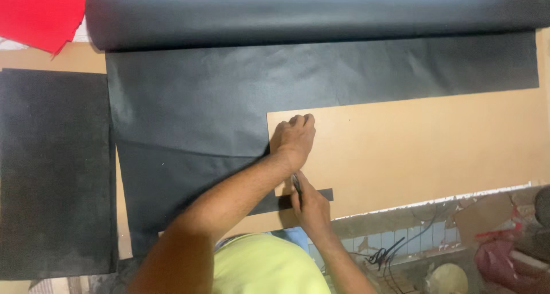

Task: The person uses a utility knife to cut a black sheet of material along the edges of a rectangular cardboard template placed on a workbench. The person repeatedly repositions the template and cuts the material, then removes the cut pieces.

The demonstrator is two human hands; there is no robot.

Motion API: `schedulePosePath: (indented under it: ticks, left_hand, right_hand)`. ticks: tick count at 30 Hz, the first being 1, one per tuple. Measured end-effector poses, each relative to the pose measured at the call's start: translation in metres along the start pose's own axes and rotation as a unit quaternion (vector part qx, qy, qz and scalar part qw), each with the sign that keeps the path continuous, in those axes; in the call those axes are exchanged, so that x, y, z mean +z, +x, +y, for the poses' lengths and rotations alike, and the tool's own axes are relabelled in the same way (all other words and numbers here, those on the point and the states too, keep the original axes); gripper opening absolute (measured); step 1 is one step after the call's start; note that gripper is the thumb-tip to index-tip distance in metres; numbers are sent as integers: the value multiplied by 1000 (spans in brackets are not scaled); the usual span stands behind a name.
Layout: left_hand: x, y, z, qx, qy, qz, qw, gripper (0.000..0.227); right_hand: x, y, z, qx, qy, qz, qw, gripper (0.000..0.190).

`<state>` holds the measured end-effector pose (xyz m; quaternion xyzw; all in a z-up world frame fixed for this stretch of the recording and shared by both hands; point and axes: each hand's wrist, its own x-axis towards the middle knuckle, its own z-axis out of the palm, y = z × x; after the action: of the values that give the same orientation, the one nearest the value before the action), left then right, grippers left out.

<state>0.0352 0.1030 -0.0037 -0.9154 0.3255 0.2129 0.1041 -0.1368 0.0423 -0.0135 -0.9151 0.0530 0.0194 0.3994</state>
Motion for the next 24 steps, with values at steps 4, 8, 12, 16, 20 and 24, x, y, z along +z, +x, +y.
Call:
schedulePosePath:
  ticks: [4,8,12,16,20,24]
  left_hand:
    - [10,4,4,-24,42,13,999,39]
    - [14,8,5,30,22,-12,999,56]
    - [2,12,5,23,25,-7,999,62]
    - [-6,11,5,32,21,-30,999,70]
    - [-14,7,2,30,37,-6,999,71]
    - [-23,6,-2,76,75,-90,990,92]
  right_hand:
    - [48,49,-23,77,-11,-53,996,29]
    - [78,89,-47,-33,56,105,992,48]
    - [93,124,-64,83,-76,64,992,49]
    - [96,137,-68,90,-70,83,990,50]
    - [90,135,-78,96,-91,88,987,49]
    - [79,133,-90,109,-88,78,987,48]
